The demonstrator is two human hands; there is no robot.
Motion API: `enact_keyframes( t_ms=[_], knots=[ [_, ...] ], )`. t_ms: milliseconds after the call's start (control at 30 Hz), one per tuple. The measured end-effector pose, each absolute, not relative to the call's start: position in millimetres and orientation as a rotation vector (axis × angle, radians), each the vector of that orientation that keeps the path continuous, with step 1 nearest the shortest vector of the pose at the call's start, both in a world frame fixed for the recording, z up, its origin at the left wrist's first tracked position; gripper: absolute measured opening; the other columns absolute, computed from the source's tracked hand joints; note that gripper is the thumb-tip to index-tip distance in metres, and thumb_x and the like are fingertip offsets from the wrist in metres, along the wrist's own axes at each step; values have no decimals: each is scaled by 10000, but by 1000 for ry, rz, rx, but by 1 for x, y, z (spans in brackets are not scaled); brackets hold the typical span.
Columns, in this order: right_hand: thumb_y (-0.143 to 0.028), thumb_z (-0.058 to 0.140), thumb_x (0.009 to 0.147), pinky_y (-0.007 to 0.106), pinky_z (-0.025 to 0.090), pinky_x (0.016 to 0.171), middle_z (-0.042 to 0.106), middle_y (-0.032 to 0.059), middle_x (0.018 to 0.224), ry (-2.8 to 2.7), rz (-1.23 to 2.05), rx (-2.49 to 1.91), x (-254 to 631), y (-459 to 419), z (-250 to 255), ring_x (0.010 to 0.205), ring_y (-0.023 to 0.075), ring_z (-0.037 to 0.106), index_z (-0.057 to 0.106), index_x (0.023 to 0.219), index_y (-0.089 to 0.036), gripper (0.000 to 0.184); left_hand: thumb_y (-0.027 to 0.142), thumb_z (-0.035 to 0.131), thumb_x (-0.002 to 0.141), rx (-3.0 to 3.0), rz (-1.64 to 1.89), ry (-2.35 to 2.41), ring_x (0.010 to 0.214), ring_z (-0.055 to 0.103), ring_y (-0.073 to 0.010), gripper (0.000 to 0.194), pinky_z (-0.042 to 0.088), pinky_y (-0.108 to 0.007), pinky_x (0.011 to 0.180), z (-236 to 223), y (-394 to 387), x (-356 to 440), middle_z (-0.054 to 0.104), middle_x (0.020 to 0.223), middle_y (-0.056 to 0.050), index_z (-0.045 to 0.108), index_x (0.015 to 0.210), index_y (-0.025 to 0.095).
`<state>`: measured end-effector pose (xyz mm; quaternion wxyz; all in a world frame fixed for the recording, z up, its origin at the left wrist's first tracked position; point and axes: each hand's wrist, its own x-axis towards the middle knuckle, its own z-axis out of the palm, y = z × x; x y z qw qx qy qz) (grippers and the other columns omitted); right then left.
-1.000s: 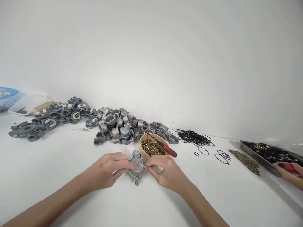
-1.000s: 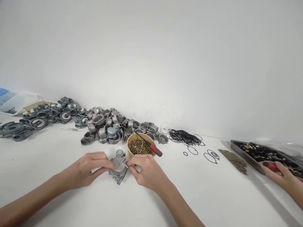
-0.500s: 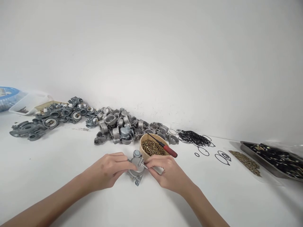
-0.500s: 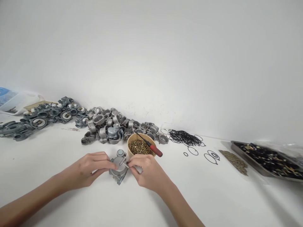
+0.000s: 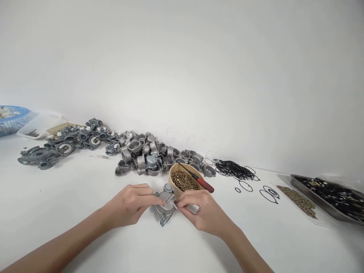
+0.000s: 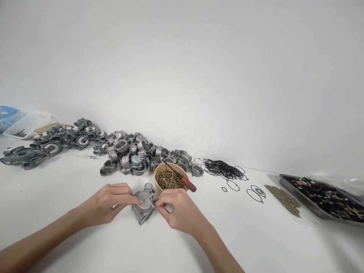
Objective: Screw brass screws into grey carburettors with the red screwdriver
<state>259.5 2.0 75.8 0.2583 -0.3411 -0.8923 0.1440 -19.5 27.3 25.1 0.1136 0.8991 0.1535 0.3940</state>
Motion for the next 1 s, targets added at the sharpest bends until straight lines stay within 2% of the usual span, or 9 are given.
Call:
enact_keyframes(
  t_ms=[133, 233, 333, 400, 433, 567, 733, 833, 1000],
  knots=[
    [-165, 633, 974, 256, 628, 678, 822, 4, 896, -2342, 166, -843, 291, 0, 100, 750, 149, 772, 797, 995, -238, 182, 70, 564, 1002, 2384, 1291, 451, 962, 695, -215, 386, 566, -331, 806, 24, 30, -23, 757, 1082, -71, 633, 1314, 286],
    [-298, 672, 971, 304, 645, 649, 825, 33, 947, -2083, -237, -1134, 324, 6, 110, 750, 191, 772, 798, 1019, -244, 146, 231, 692, 959, 2198, 1222, 671, 1244, 620, -279, 485, 568, -419, 967, 24, 24, -19, 640, 1384, -82, 554, 1412, 335],
    [-503, 684, 934, 354, 637, 594, 811, 69, 1085, -2085, -320, -1496, 339, 17, 102, 769, 240, 771, 762, 1202, -259, 371, 431, 842, 832, 2105, 1009, 851, 1376, 526, -364, 767, 507, -547, 1090, 21, 12, -6, 491, 1556, -104, 460, 1490, 336],
    [-523, 701, 903, 371, 632, 599, 809, 76, 1084, -2174, -285, -1601, 338, 24, 91, 817, 271, 778, 743, 1251, -274, 430, 444, 912, 738, 2061, 911, 907, 1378, 528, -389, 903, 474, -578, 1128, 17, 5, 5, 496, 1556, -114, 440, 1498, 321],
    [-481, 698, 903, 371, 630, 613, 812, 72, 1054, -2209, -267, -1602, 335, 26, 87, 823, 273, 778, 759, 1210, -274, 376, 416, 921, 727, 2039, 887, 930, 1369, 539, -389, 911, 470, -577, 1135, 14, 3, 9, 519, 1541, -112, 440, 1496, 320],
    [-270, 618, 922, 337, 632, 671, 815, 59, 939, -2218, -222, -1496, 325, 29, 91, 749, 215, 766, 792, 992, -225, 193, 289, 824, 832, 1986, 906, 954, 1281, 614, -363, 748, 489, -589, 1109, 2, 2, 17, 627, 1451, -79, 463, 1485, 346],
    [-263, 575, 954, 315, 652, 678, 791, 104, 987, -2073, -259, -1344, 318, 21, 154, 785, 201, 759, 753, 1025, -167, 214, 204, 829, 787, 1819, 913, 751, 1219, 659, -331, 718, 545, -546, 1043, 0, 11, 13, 672, 1378, -96, 538, 1436, 298],
    [-200, 599, 919, 302, 645, 716, 744, 78, 986, -2099, -237, -1147, 306, 9, 197, 810, 180, 720, 719, 974, -190, 132, 143, 825, 745, 1715, 884, 632, 1182, 689, -310, 702, 550, -516, 1025, 5, 13, 12, 685, 1359, -97, 565, 1386, 261],
    [-50, 576, 809, 266, 522, 581, 627, 45, 901, -2230, -125, -769, 278, -16, 225, 738, 149, 600, 631, 930, -216, 212, 161, 830, 752, 1666, 886, 591, 1203, 679, -319, 691, 558, -498, 1013, 6, 13, 13, 672, 1381, -114, 563, 1386, 233]
  ],
)
